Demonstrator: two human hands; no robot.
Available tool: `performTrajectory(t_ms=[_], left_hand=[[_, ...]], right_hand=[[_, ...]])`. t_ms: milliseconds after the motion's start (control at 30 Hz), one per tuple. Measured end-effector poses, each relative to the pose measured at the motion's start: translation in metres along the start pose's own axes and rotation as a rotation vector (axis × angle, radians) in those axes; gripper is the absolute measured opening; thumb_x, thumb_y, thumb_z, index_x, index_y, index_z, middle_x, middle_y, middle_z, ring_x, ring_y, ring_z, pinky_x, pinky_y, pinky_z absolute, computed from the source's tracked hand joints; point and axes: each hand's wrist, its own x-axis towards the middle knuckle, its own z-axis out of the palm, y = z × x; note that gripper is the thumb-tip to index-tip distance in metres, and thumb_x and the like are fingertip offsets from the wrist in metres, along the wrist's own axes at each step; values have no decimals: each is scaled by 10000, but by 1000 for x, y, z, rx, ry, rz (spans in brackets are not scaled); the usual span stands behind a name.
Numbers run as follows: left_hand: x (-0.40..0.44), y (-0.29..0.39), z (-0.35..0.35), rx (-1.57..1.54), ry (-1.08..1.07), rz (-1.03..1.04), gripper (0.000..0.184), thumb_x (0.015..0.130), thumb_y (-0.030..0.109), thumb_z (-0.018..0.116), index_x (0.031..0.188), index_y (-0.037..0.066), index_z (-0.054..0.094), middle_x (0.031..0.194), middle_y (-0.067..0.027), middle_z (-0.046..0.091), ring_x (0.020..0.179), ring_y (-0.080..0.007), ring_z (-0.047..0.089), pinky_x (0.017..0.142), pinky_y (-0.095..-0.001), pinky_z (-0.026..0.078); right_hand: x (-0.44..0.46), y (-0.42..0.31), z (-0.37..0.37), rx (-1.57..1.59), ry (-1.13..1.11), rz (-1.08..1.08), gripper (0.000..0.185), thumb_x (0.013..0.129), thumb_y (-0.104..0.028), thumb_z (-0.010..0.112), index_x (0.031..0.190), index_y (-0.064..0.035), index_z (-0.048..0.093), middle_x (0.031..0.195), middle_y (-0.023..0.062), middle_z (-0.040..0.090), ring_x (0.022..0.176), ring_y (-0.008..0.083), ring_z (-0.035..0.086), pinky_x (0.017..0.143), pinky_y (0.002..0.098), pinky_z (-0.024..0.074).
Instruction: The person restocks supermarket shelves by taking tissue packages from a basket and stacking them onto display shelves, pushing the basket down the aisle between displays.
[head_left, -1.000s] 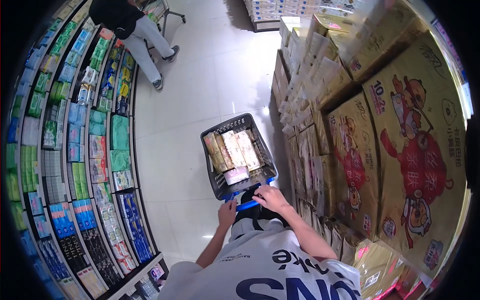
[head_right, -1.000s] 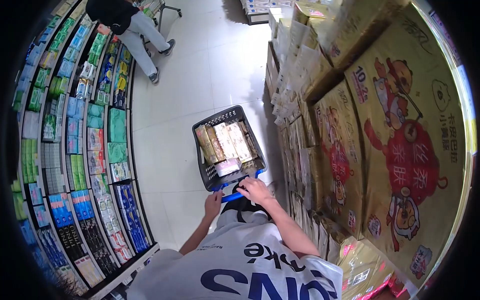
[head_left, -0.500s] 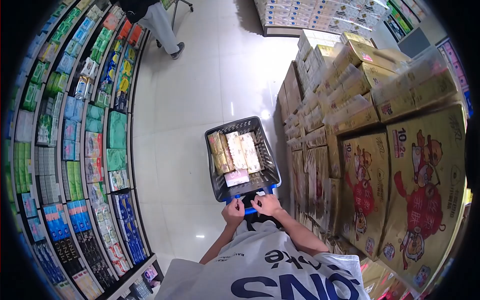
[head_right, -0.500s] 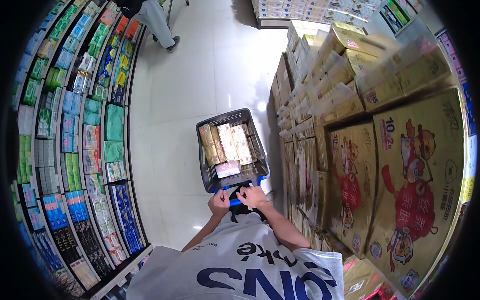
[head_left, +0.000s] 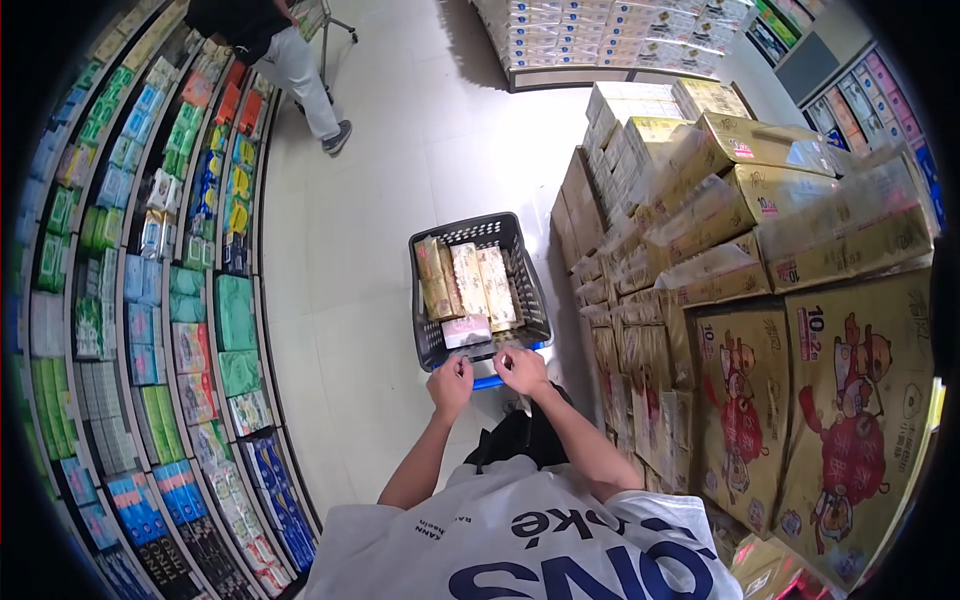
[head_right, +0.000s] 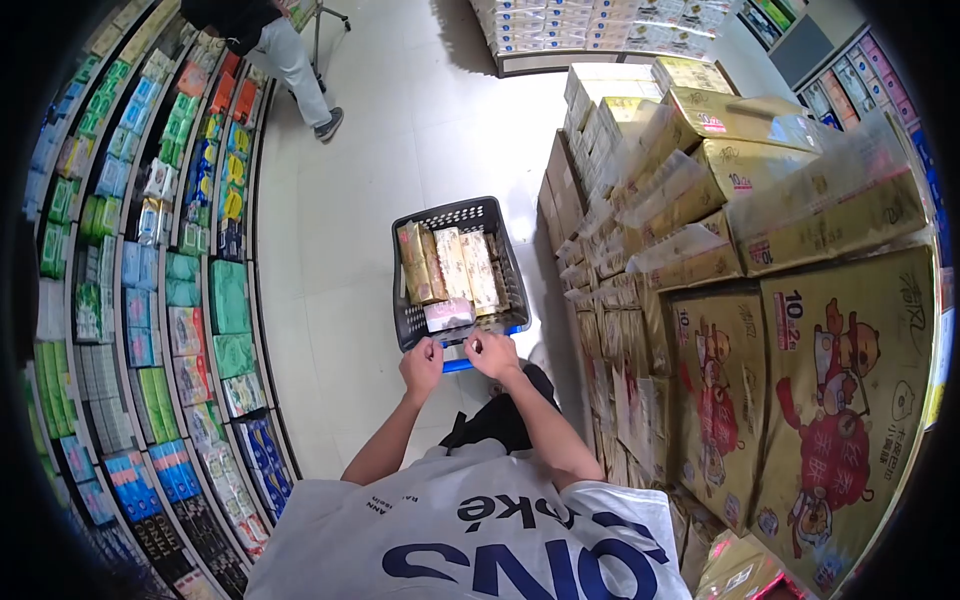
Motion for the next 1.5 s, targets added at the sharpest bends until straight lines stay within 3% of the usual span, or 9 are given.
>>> performTrajectory(t_ms=[300, 667, 833, 1000, 1100, 1200, 1267, 1333, 1500], left_hand=[[97, -9, 1, 76, -106, 26, 167, 867, 268, 628, 804, 113, 630, 609, -55, 615, 591, -300, 629, 545, -434, 476], [190, -2, -4, 222, -194, 156, 286, 889, 322, 594, 727, 113, 701, 717, -97, 672, 712, -312, 635, 657, -445, 502], [209, 5, 0, 204, -284, 144, 297, 896, 344, 605, 722, 134, 723, 715, -80, 673, 705, -288, 637, 646, -431, 499], [224, 14, -3, 243, -311, 139, 285, 883, 377, 639, 763, 129, 713, 710, -71, 677, 676, -268, 650, 616, -403, 503], [231, 20, -3, 210, -408, 83, 317, 867, 430, 665, 799, 123, 705, 725, -71, 687, 678, -248, 667, 614, -374, 509], [255, 16, -4, 199, -717, 40, 415, 832, 521, 701, 859, 107, 708, 741, -55, 697, 706, -218, 687, 645, -337, 524], [282, 2, 9, 52, -922, 40, 418, 857, 452, 713, 987, 55, 689, 825, -78, 714, 713, -163, 669, 675, -300, 526], [315, -38, 44, -127, -969, 68, 458, 841, 424, 744, 1041, 20, 663, 823, -77, 705, 719, -130, 648, 687, -288, 524], [407, -79, 130, 44, -796, 157, 436, 796, 370, 772, 1060, 64, 608, 768, -108, 680, 717, -274, 678, 663, -373, 535]], right_hand=[[73, -26, -4, 57, 60, -5, 203, 850, -319, 614, 849, -122, 660, 753, 88, 696, 729, 313, 681, 689, 435, 525], [131, -49, -21, 65, 49, 34, 265, 888, -352, 566, 846, -114, 673, 805, 122, 711, 782, 355, 685, 731, 480, 537], [159, -40, -37, 226, -197, -12, 303, 899, -355, 560, 880, -76, 674, 913, 169, 700, 871, 366, 671, 780, 467, 524], [166, -43, -45, 227, -185, -25, 292, 892, -357, 565, 891, -82, 663, 849, 170, 688, 814, 370, 662, 739, 480, 513], [165, -44, -45, 189, -116, 50, 260, 885, -331, 587, 862, -79, 649, 794, 155, 682, 774, 361, 665, 707, 476, 518], [162, -51, -41, 292, 94, 126, 179, 866, -252, 627, 858, -76, 659, 759, 145, 671, 700, 351, 654, 636, 450, 522], [154, -61, -44, 273, 139, 239, 156, 868, -223, 632, 845, -73, 664, 764, 157, 669, 701, 362, 649, 659, 456, 525], [152, -61, -32, 208, 281, 205, 143, 880, -188, 629, 838, -57, 668, 766, 158, 671, 712, 369, 648, 690, 453, 524], [154, -86, -32, 133, 420, 297, 140, 868, -165, 677, 815, -36, 670, 782, 120, 668, 756, 326, 644, 784, 424, 494]])
